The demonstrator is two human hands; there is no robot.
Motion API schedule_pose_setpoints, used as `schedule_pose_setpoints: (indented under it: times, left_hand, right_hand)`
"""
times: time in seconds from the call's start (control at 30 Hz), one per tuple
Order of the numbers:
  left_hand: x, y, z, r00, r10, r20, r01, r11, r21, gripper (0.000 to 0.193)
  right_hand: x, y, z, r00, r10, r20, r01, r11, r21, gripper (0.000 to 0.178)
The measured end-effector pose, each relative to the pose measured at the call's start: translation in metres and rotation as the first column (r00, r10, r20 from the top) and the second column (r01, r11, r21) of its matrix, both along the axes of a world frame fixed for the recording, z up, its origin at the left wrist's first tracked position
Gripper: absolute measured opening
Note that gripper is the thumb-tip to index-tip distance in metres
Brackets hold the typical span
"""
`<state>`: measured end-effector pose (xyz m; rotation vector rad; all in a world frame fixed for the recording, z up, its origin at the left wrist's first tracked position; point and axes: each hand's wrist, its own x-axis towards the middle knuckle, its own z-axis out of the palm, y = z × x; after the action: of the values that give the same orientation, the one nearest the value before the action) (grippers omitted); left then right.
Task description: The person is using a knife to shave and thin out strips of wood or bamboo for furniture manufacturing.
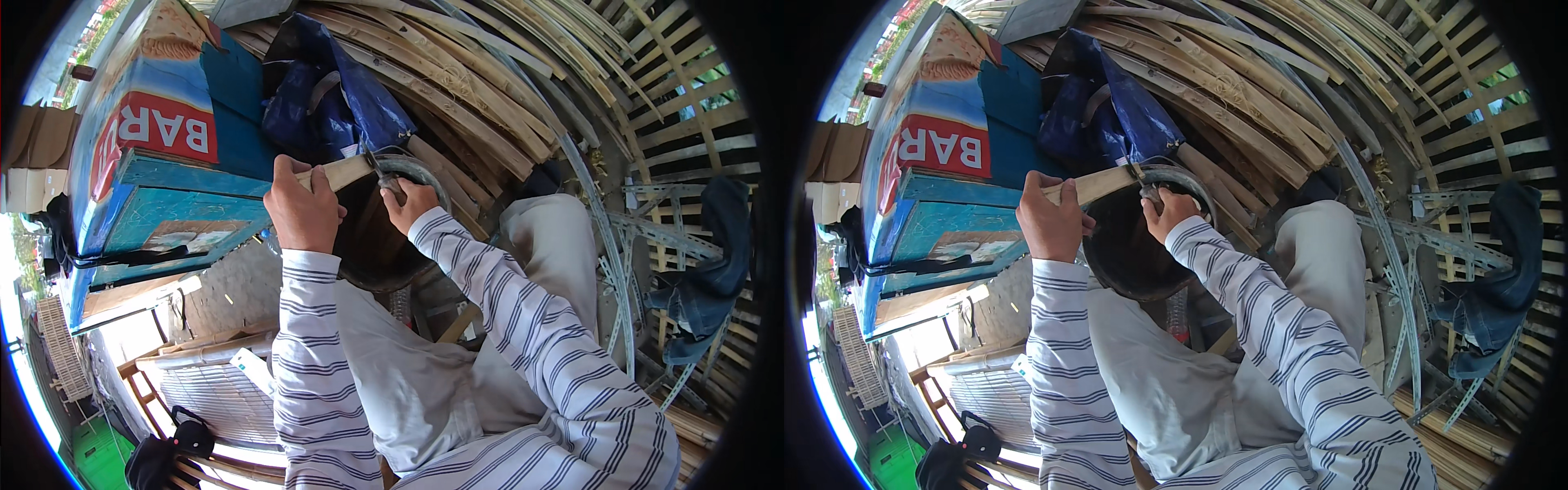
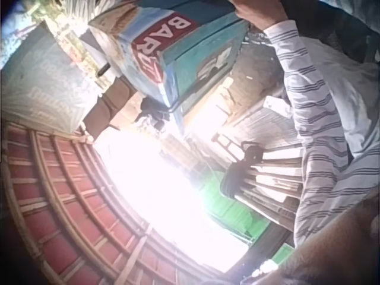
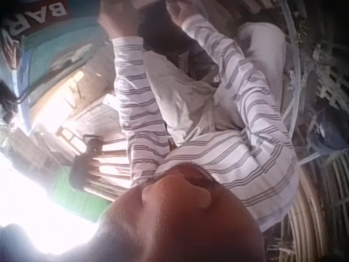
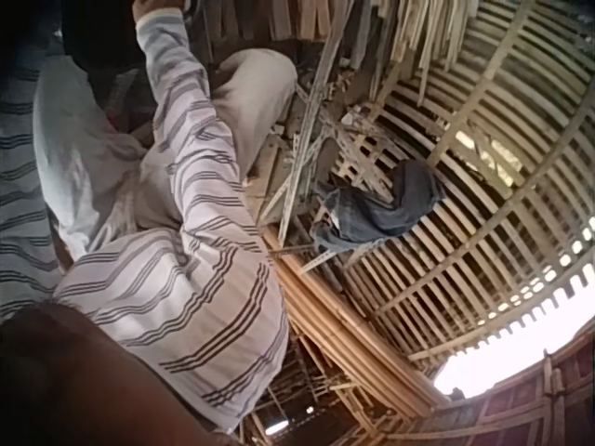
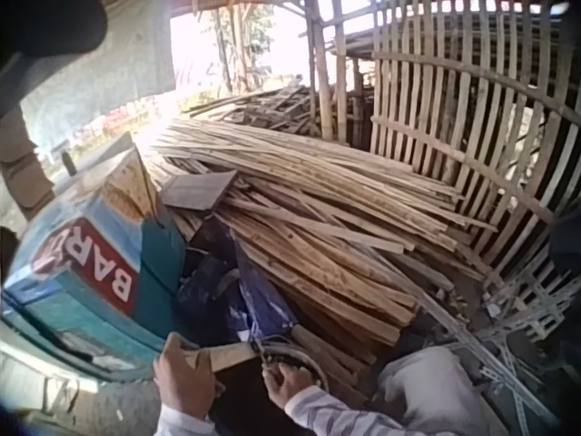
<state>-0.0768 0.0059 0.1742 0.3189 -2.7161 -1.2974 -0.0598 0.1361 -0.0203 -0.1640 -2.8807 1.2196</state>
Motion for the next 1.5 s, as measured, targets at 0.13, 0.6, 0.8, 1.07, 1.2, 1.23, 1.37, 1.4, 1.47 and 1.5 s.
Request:
schedule_pose_setpoints:
  times: [0.13, 0.6, 0.8, 1.07, 1.2, 1.23, 1.37, 1.4, 1.47, 1.5]
  left_hand:
    - [0.000, -0.004, 0.005, 0.999, 0.044, -0.008, -0.044, 0.998, -0.052, 0.014]
    - [-0.005, -0.005, 0.002, 0.999, 0.051, 0.020, -0.050, 0.999, -0.013, 0.016]
    - [-0.004, -0.002, 0.007, 0.999, 0.042, 0.024, -0.042, 0.999, 0.007, 0.015]
    - [-0.002, -0.003, 0.006, 0.998, 0.057, 0.018, -0.056, 0.998, -0.025, 0.015]
    - [-0.007, -0.003, 0.001, 0.999, 0.031, -0.011, -0.031, 1.000, 0.001, 0.015]
    - [-0.002, -0.004, -0.001, 0.999, 0.047, -0.002, -0.047, 0.999, 0.015, 0.015]
    - [-0.003, 0.000, 0.010, 0.998, 0.050, 0.034, -0.050, 0.999, -0.012, 0.015]
    - [-0.002, 0.000, 0.007, 0.998, 0.047, 0.036, -0.047, 0.999, -0.007, 0.015]
    - [-0.004, -0.002, 0.002, 1.000, 0.000, -0.012, 0.000, 0.999, -0.033, 0.015]
    - [-0.003, 0.001, 0.002, 1.000, 0.015, -0.008, -0.016, 0.999, -0.035, 0.015]
  right_hand:
    - [0.019, -0.026, 0.044, 0.962, -0.013, -0.273, -0.061, 0.964, -0.260, 0.048]
    - [-0.003, 0.001, 0.003, 1.000, 0.014, -0.016, -0.014, 1.000, -0.024, 0.050]
    - [0.013, 0.000, -0.010, 0.998, -0.004, -0.061, 0.002, 1.000, -0.020, 0.048]
    - [0.010, -0.014, 0.020, 0.982, 0.020, -0.189, -0.042, 0.993, -0.114, 0.046]
    - [-0.002, 0.003, 0.005, 0.999, 0.009, 0.041, -0.012, 0.998, 0.063, 0.046]
    - [-0.003, 0.000, 0.020, 1.000, 0.015, 0.000, -0.015, 1.000, -0.001, 0.043]
    - [0.010, -0.018, 0.036, 0.986, -0.023, -0.165, 0.009, 0.996, -0.086, 0.042]
    - [0.011, -0.017, 0.027, 0.994, -0.053, -0.096, 0.052, 0.999, -0.013, 0.042]
    - [0.008, 0.001, 0.011, 0.991, -0.007, 0.131, -0.006, 0.995, 0.100, 0.041]
    - [0.001, 0.005, 0.007, 0.988, 0.042, 0.148, -0.052, 0.997, 0.061, 0.042]
